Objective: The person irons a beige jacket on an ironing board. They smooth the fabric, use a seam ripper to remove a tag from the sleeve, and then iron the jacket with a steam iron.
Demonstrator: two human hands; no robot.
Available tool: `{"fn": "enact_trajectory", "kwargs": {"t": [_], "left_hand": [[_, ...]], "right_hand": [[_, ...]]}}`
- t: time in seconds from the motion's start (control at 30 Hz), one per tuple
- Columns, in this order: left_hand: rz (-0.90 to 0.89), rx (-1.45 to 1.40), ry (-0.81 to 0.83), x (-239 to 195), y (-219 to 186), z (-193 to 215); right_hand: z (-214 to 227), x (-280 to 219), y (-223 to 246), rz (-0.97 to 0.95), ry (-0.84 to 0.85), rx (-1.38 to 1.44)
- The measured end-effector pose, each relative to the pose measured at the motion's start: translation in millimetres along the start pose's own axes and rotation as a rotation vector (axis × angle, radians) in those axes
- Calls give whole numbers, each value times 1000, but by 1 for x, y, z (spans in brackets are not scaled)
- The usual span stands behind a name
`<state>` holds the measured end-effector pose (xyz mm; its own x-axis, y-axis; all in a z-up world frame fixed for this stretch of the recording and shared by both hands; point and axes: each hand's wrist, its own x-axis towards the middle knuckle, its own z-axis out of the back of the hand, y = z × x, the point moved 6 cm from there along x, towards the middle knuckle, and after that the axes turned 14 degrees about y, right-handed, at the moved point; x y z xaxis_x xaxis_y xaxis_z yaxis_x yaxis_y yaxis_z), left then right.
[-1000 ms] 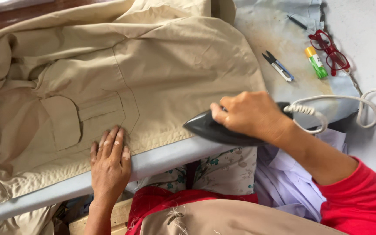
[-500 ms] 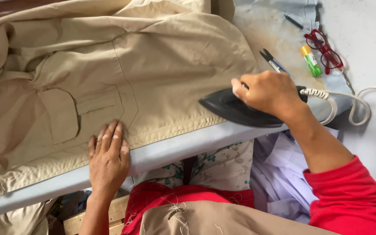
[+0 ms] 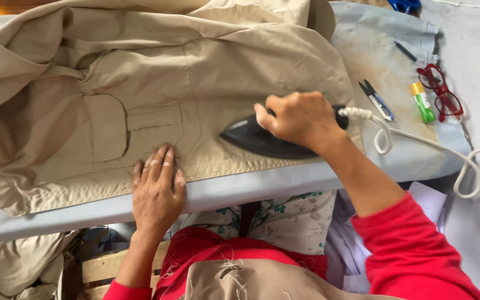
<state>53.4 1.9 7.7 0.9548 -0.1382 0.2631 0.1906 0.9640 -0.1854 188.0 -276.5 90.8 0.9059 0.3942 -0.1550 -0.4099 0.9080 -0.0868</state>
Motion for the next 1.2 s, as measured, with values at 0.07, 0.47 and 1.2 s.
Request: {"fn": "enact_trajectory", "kwargs": {"t": [0.07, 0.47, 1.2], "left_hand": [[-13, 1, -30, 1, -3, 4], [-3, -2, -11, 0, -4, 7], [-19, 22, 66, 7, -8, 21]], "right_hand": [[1, 32, -1, -50, 49, 62], [17, -1, 45, -25, 477, 207], [-9, -99, -115, -686, 421, 205]]}}
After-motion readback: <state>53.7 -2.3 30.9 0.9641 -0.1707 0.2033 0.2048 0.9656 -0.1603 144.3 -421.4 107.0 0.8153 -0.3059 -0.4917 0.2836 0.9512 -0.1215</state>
